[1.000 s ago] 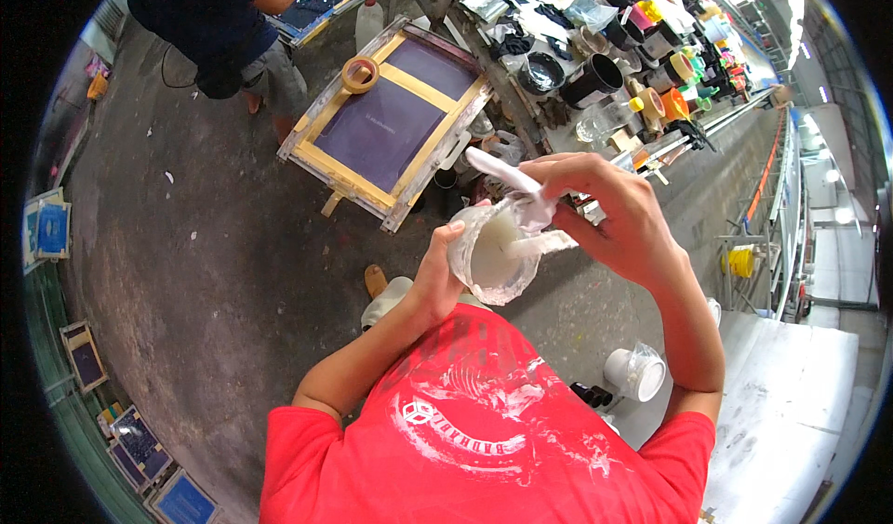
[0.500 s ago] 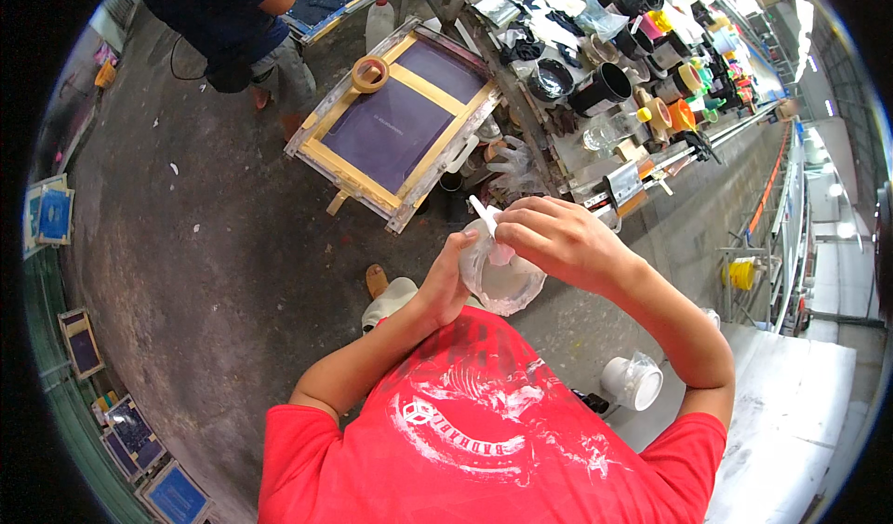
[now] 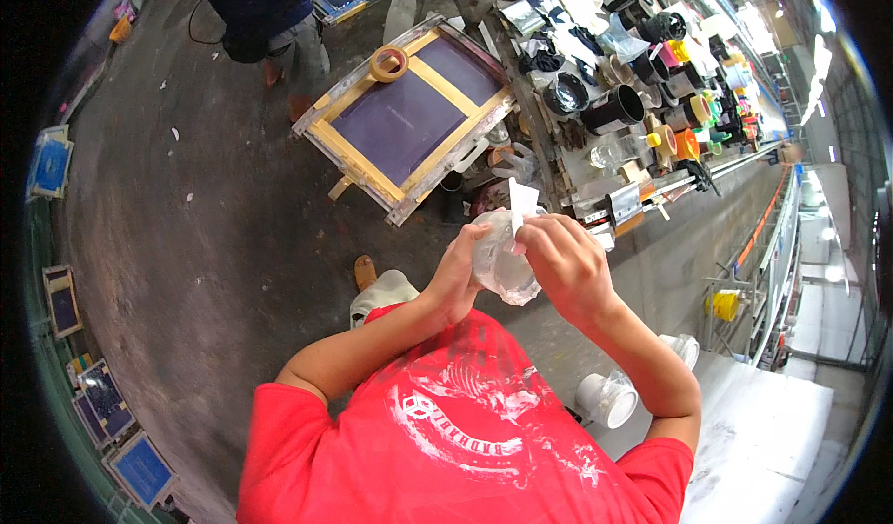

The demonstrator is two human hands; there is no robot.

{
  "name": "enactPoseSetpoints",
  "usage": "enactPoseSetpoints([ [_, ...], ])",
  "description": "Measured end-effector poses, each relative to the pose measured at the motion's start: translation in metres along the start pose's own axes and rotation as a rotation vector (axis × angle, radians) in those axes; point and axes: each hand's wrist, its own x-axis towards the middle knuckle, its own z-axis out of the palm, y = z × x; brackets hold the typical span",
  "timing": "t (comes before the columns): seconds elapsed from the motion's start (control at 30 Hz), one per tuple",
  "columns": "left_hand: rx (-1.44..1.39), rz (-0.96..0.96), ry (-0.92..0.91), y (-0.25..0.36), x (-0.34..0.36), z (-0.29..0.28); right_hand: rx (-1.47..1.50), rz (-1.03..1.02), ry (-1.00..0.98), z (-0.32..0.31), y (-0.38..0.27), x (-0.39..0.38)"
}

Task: The person applies masking tape to the edges of a screen printing frame to seal the mesh. They then pick up a container of white paste and use a cloth to wipe the rim of the container.

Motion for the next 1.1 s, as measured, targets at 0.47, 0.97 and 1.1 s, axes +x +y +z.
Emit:
enactPoseSetpoints([
  [0.47,-0.135,0.168,0.046,0.004,0.013,-0.011,0.588,0.439,-0.154,-0.020,-0.017,0.012],
  [0.97,-0.205,0.124,-0.080,0.047,0.008,-0.057,0.567,0.382,-0.176,-0.062,-0.024,0.021],
  [1.1,-0.192,0.135,-0.098,0.058,0.004,-0.073,0.678,0.495,-0.037,-0.064,-0.021,0.030],
])
